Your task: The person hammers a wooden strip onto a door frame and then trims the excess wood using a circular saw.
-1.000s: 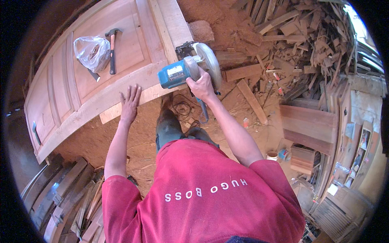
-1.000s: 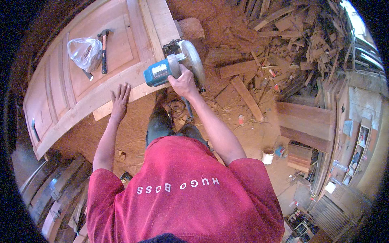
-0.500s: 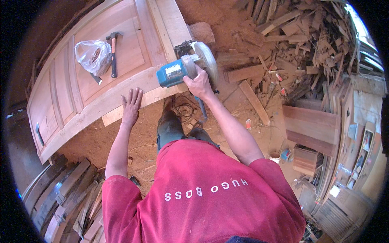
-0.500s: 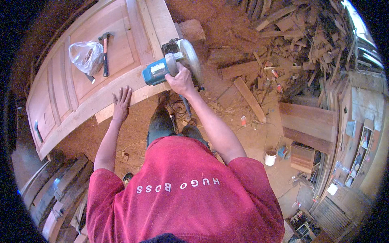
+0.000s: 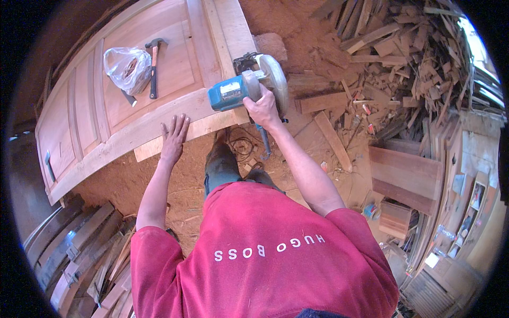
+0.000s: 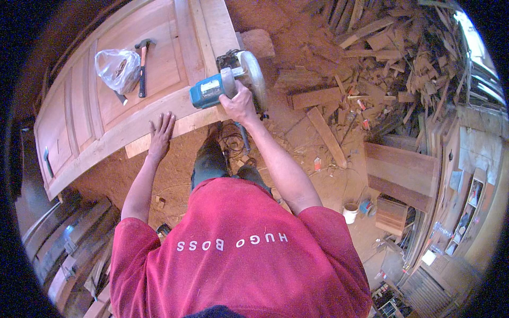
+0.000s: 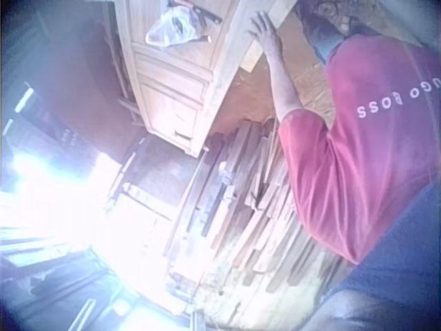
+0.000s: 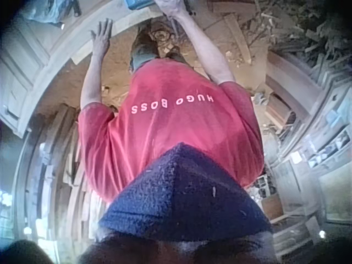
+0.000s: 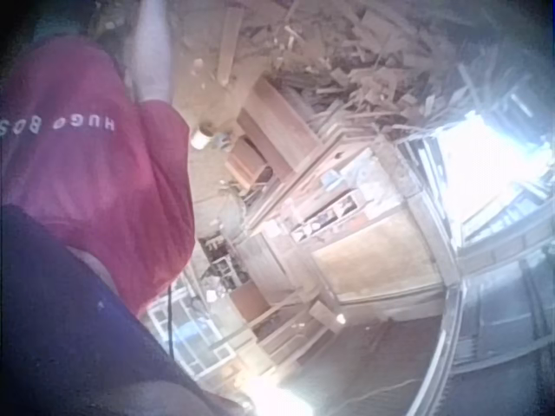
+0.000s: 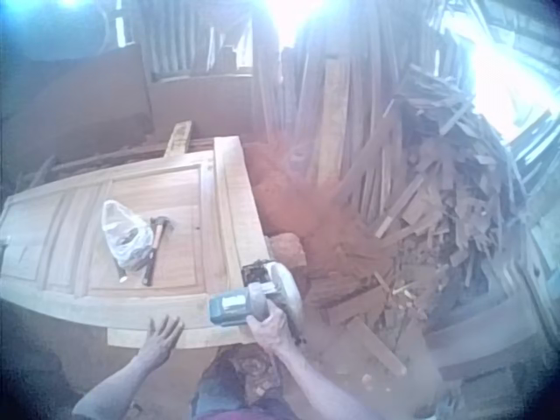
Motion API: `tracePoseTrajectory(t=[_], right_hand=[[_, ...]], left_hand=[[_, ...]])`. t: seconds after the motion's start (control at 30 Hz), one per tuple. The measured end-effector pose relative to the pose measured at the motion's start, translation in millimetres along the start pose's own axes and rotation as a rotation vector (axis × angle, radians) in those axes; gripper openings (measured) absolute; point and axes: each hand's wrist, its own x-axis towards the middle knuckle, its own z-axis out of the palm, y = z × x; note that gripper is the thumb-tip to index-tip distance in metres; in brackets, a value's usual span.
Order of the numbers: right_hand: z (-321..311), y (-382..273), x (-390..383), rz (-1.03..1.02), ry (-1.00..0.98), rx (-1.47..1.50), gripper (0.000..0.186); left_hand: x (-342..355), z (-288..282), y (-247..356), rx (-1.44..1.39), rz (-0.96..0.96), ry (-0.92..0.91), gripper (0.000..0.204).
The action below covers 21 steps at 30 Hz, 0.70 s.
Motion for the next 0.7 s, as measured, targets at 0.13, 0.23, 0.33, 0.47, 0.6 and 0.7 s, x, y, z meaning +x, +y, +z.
tracePoseTrajectory(t=[0.13, 0.23, 0.33, 0.47, 0.6, 0.7], right_hand=[[-2, -15, -2, -0.002, -0.012, 0.008, 0.031], [-6, -12, -2, 0.056, -0.041, -0.013, 0.030], [-5, -15, -16, 0.038, -0.022, -0.016, 0.030], [-7, -10, -22, 0.035, -0.028, 0.017, 0.031], [-4, -9, -12, 0.018, -0.034, 0.047, 0.032], [-4, -10, 2, 0.026, -0.038, 0.020, 0.032]], left_hand=[[0, 2, -1, -0.007, 0.010, 0.034, 0.089], [2, 0, -1, -0.002, 0.017, 0.027, 0.087], [-1, 1, -1, 0.019, -0.009, -0.010, 0.087], [2, -2, 0, 0.027, -0.008, -0.043, 0.086], [2, -4, -2, 0.029, -0.004, -0.018, 0.086], [4, -7, 1, 0.034, -0.004, -0.031, 0.086]])
